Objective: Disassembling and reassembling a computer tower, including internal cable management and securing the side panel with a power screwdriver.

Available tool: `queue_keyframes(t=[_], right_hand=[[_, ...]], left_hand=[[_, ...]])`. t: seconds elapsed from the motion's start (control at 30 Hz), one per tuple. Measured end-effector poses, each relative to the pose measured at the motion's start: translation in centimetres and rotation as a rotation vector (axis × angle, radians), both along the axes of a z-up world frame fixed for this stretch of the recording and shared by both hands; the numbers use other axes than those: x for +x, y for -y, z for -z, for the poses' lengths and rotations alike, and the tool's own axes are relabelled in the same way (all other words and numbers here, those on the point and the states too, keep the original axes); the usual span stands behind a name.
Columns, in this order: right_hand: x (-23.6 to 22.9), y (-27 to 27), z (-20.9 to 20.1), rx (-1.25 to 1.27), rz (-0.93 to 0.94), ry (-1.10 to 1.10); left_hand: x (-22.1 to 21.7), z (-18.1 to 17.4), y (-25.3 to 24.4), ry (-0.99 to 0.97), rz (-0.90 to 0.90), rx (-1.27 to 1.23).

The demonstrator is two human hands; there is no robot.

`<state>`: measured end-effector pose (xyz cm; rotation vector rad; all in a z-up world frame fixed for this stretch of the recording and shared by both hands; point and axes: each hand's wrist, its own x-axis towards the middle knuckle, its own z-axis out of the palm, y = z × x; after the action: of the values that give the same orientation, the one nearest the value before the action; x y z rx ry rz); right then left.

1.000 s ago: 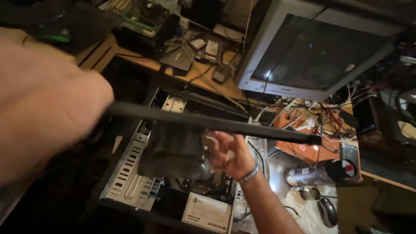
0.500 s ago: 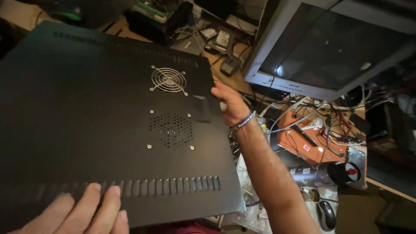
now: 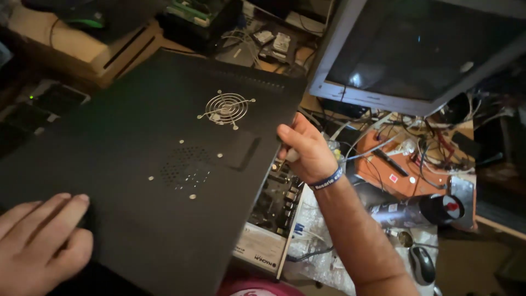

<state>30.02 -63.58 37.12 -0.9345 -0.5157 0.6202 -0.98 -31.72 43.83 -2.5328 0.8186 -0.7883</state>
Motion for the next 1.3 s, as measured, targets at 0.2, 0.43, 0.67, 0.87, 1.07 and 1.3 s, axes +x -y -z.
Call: queue_keyframes(t=[0.2,0.43,0.67,0.87,1.07,1.3], right_hand=[[-1.6,0.9,-2.1,-0.104,0.048,0.076],[-1.0,1.7,-1.7,-0.109,0.103,0.077],[-4.6,2.3,5.0,-0.248,0.210,0.110],[-8.4,1.3,10.8,-0.265,0.381,0.033],[-10.7,0.5,13.3,-0.264,0.457,-0.101],[-10.9,0.1,12.5,-0.421,0.344,-0.224]], left_hand=[[-2.4,3.9,-1.7,-0.182,-0.344,-0.206],[1.8,1.1,0.2,-0.010,-0.237,-0.216],[5.0,6.7,-4.0,0.052,-0.302,-0.159],[7.2,13.7,-7.2,0.105,-0.317,-0.236],[10.4,17.5,-10.6,0.180,-0.295,-0.282],[14.2,20.3,-13.5,0.150,-0.357,-0.298]])
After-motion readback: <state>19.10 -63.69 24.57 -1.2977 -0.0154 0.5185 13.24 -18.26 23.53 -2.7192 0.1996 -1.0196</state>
